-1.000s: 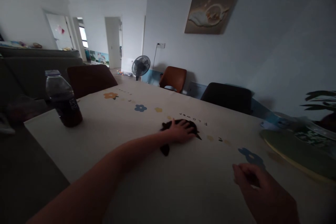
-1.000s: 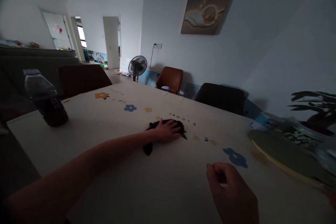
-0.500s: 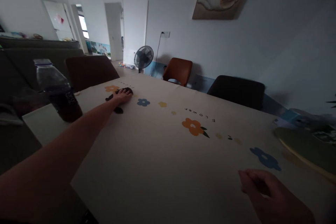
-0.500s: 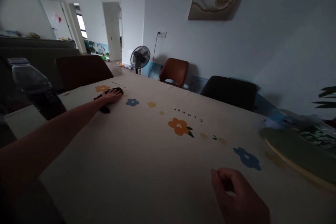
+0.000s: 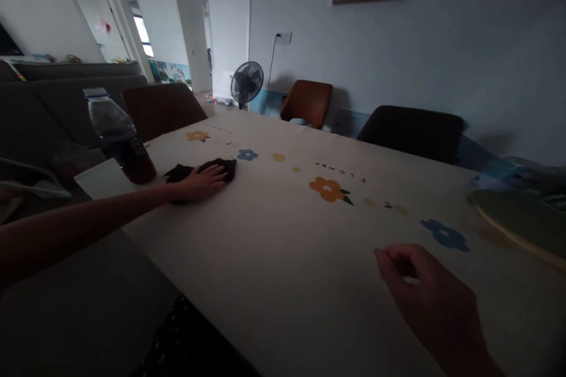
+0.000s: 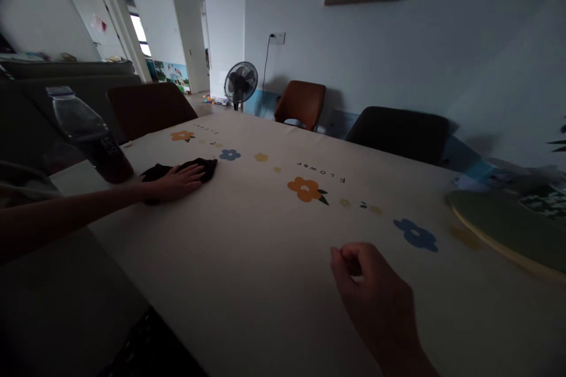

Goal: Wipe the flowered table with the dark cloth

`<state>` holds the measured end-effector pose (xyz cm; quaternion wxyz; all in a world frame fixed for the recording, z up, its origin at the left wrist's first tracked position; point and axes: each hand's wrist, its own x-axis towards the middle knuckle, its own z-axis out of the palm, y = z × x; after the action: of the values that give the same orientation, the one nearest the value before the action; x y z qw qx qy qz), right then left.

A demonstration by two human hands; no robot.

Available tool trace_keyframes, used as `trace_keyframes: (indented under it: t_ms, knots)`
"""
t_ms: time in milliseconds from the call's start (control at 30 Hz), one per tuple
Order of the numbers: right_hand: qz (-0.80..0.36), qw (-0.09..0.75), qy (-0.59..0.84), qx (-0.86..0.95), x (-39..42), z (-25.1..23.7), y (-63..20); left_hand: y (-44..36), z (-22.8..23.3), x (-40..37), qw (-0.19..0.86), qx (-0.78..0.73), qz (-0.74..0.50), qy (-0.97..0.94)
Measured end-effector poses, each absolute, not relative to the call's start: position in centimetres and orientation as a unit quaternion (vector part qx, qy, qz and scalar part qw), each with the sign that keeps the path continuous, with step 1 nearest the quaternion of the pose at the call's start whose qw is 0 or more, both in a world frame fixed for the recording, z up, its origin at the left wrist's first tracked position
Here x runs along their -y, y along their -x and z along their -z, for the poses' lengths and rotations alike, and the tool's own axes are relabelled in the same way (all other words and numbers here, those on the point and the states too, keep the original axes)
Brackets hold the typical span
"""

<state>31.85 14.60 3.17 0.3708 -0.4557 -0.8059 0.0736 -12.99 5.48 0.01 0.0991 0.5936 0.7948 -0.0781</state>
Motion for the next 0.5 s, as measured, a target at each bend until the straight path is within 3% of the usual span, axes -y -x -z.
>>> trace_keyframes:
  t_ms: [333, 500]
  knots:
    - [-0.078, 0.359, 0.437, 0.821, -13.7, -2.8, -31.2, -0.2, -0.5, 5.0, 0.097, -0.629, 0.024, -0.771]
    - [-0.09, 0.35, 0.407, 0.839, -13.5, -2.2, -31.0, -0.8, -0.5, 5.7, 0.09, -0.635, -0.01, -0.767]
